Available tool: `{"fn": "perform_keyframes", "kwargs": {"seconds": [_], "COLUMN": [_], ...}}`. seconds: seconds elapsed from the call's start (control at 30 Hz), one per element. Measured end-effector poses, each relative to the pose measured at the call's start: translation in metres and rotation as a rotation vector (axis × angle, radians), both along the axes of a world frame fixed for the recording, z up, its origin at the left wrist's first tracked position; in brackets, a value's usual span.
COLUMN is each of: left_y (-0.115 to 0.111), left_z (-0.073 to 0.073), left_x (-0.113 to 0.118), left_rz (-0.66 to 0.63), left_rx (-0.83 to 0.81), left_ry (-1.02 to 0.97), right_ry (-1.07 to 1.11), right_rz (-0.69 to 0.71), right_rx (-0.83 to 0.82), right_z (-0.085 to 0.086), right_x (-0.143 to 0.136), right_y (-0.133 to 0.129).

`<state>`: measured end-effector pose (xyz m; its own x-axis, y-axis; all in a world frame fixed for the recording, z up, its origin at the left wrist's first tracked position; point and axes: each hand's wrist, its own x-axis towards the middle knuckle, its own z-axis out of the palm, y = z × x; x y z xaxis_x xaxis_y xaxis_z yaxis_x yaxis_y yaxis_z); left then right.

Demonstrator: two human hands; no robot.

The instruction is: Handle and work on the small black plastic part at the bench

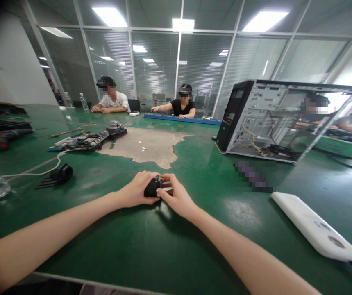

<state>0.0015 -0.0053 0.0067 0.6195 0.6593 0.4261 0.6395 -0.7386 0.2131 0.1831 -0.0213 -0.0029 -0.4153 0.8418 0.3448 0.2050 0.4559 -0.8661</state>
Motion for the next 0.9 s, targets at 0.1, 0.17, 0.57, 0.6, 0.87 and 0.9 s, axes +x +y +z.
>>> {"fn": "perform_keyframes", "kwargs": {"seconds": [0.1,0.17,0.57,0.6,0.87,0.9], "left_y": [0.0011,0.0014,-0.0003,-0.0002,0.0006,0.0006], "left_z": [-0.0015,-0.002,0.0005,0.0004,-0.0008,-0.0008], "left_x": [-0.0003,-0.0005,0.0002,0.0002,-0.0005,-0.0005], "left_rz": [0.002,0.005,0.008,0.005,0.008,0.01], "left_rx": [0.011,0.021,0.004,0.0,0.005,0.01], "left_ry": [0.005,0.013,0.009,0.006,0.006,0.009], "right_ry": [-0.024,-0.015,0.002,-0.004,0.002,0.01], "right_rz": [0.003,0.022,-0.005,-0.011,0.031,0.035], "right_rx": [-0.009,-0.01,0.016,0.013,0.004,0.002], "right_z": [0.0,0.0003,0.0014,0.0012,0.0019,0.002], "right_x": [0.0003,0.0005,0.0004,0.0004,0.0009,0.001], "right_y": [-0.0002,-0.0009,-0.001,-0.0008,-0.0022,-0.0024]}}
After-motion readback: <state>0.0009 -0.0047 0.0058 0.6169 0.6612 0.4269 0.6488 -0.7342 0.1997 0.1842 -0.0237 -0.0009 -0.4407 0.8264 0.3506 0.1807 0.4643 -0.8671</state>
